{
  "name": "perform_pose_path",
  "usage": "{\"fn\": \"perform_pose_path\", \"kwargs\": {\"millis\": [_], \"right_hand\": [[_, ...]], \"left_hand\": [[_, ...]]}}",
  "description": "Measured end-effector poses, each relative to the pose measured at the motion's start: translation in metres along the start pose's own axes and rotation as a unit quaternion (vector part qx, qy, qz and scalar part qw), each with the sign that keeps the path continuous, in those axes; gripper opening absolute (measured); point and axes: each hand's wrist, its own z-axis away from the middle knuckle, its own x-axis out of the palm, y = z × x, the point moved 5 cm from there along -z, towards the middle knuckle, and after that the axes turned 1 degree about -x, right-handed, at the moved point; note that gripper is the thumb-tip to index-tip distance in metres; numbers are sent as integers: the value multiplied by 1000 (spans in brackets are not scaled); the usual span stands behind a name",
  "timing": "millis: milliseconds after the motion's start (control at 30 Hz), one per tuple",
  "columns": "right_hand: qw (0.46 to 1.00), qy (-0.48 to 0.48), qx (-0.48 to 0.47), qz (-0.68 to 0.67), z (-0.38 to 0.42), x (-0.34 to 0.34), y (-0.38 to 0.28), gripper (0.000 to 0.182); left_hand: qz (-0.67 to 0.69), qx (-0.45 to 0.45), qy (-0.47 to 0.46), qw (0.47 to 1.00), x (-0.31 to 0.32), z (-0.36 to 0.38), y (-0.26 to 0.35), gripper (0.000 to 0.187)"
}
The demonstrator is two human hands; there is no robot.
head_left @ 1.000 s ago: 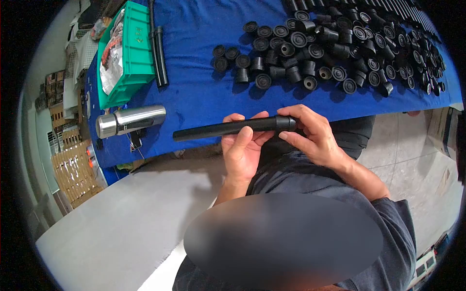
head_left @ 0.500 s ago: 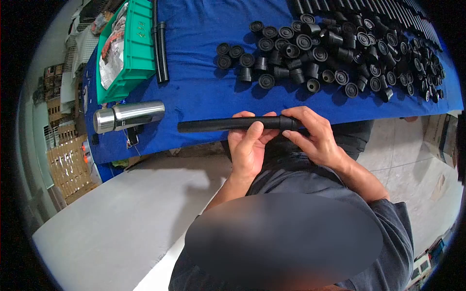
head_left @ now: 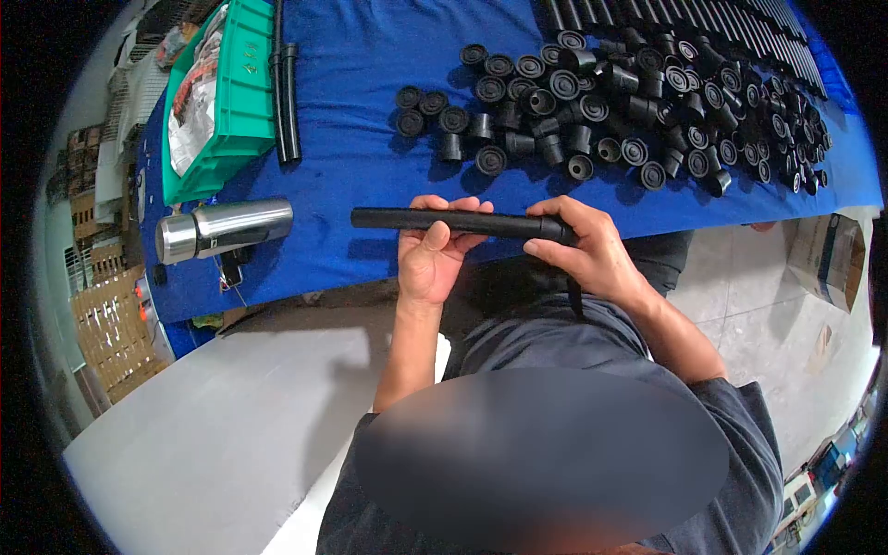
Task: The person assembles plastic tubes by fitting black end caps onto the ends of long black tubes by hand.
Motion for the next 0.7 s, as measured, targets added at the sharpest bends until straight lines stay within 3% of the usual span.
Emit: {"fn": "perform_pose_path", "kwargs": {"millis": [67, 267, 467, 700], "right_hand": [[996, -21, 65, -54, 0, 2, 6, 37], [985, -49, 124, -108, 3, 7, 16, 36], [998, -33, -16, 59, 0, 0, -3, 34], [994, -17, -47, 99, -3, 1, -8, 36]], "left_hand": [[12, -1, -5, 1000, -2, 1, -1, 35], [18, -1, 2, 1000, 3, 0, -2, 31], [-6, 6, 2, 1000, 3, 2, -3, 33], [11, 9, -2, 1000, 2, 1, -4, 32]]}}
